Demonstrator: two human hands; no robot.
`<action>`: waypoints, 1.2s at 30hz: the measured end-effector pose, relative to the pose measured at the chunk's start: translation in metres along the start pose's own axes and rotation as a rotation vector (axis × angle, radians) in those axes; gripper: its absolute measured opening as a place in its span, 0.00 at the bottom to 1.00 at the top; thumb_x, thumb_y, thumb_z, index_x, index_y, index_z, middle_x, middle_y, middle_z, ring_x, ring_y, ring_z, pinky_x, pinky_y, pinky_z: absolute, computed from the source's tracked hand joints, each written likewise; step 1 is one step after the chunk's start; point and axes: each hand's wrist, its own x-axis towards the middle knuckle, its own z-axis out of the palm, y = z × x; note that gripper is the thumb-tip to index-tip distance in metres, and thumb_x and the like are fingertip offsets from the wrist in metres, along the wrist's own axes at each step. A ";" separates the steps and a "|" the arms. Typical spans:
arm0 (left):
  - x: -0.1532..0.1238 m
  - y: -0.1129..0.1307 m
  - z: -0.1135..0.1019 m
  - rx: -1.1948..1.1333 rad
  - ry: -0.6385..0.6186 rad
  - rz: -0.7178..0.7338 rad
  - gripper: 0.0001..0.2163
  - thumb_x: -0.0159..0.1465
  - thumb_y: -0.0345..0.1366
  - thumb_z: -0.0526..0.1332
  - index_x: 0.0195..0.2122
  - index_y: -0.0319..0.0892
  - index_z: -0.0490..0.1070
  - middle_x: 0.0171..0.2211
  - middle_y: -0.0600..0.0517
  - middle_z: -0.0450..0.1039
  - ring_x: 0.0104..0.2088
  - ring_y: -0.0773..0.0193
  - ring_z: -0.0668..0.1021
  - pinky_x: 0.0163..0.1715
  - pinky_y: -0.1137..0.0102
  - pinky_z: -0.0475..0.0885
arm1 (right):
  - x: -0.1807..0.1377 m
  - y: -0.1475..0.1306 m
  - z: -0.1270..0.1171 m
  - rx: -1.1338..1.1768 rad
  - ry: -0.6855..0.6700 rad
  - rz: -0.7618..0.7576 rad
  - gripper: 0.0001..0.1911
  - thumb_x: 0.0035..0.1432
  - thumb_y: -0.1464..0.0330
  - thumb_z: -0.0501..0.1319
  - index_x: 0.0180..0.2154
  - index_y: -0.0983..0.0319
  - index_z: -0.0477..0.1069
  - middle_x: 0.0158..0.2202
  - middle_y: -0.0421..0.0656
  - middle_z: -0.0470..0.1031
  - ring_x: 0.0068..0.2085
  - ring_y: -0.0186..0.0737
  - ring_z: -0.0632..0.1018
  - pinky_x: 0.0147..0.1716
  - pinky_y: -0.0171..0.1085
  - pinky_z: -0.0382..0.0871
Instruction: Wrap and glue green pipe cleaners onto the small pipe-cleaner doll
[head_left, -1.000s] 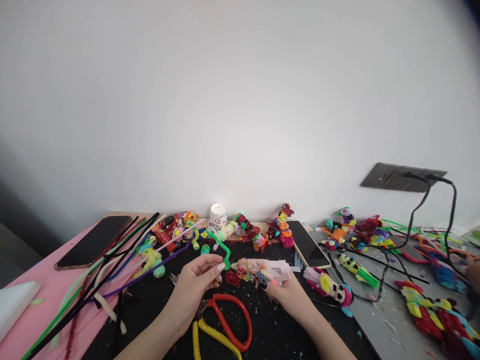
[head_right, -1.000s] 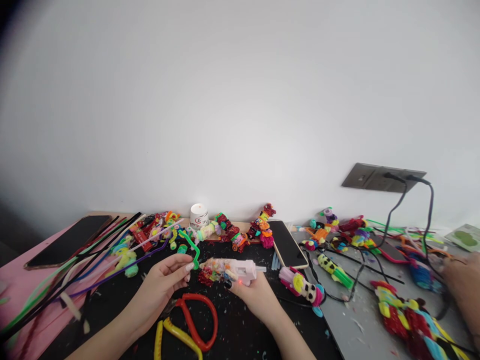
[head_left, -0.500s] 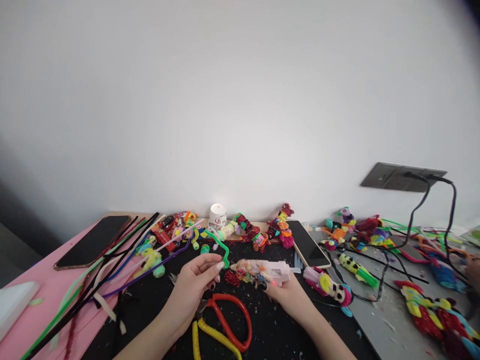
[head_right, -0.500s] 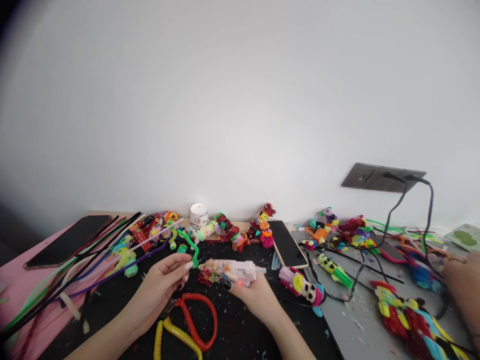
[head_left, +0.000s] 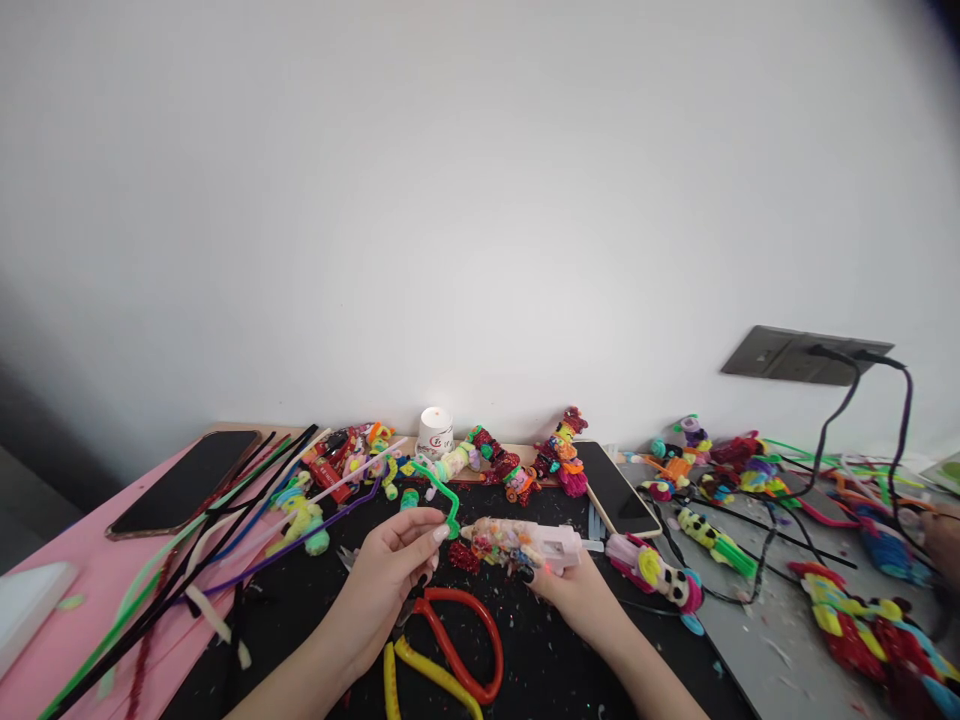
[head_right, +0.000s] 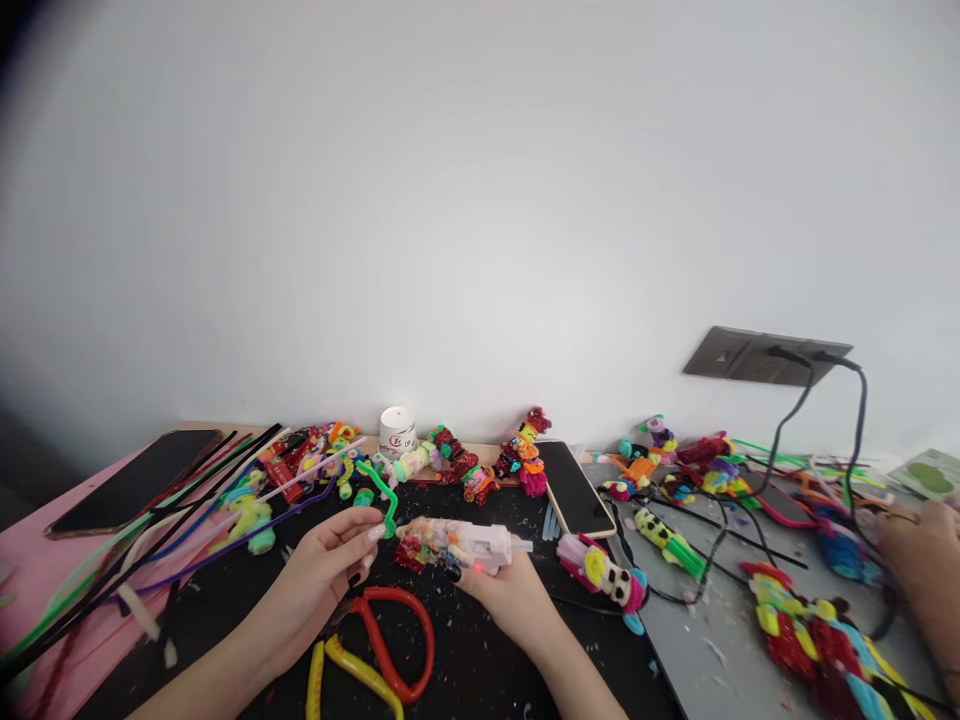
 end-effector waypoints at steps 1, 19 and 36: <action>0.000 0.000 0.000 -0.013 0.001 -0.006 0.13 0.46 0.37 0.73 0.31 0.40 0.75 0.22 0.58 0.69 0.21 0.76 0.67 0.23 0.79 0.63 | 0.000 -0.001 0.000 -0.004 0.004 0.008 0.23 0.49 0.57 0.66 0.44 0.62 0.75 0.47 0.50 0.77 0.50 0.53 0.76 0.53 0.50 0.65; 0.002 -0.003 -0.002 -0.052 -0.012 -0.029 0.13 0.46 0.36 0.73 0.31 0.39 0.75 0.23 0.58 0.69 0.20 0.77 0.68 0.23 0.79 0.63 | -0.001 -0.004 0.001 0.006 -0.030 0.017 0.21 0.51 0.59 0.65 0.46 0.61 0.75 0.47 0.49 0.77 0.51 0.52 0.75 0.54 0.50 0.64; 0.001 -0.002 0.000 0.012 -0.086 -0.016 0.12 0.46 0.37 0.73 0.29 0.39 0.74 0.21 0.58 0.70 0.20 0.76 0.67 0.23 0.78 0.61 | 0.001 0.009 -0.002 0.013 0.042 0.045 0.21 0.47 0.49 0.63 0.27 0.62 0.70 0.16 0.35 0.59 0.21 0.33 0.64 0.23 0.33 0.63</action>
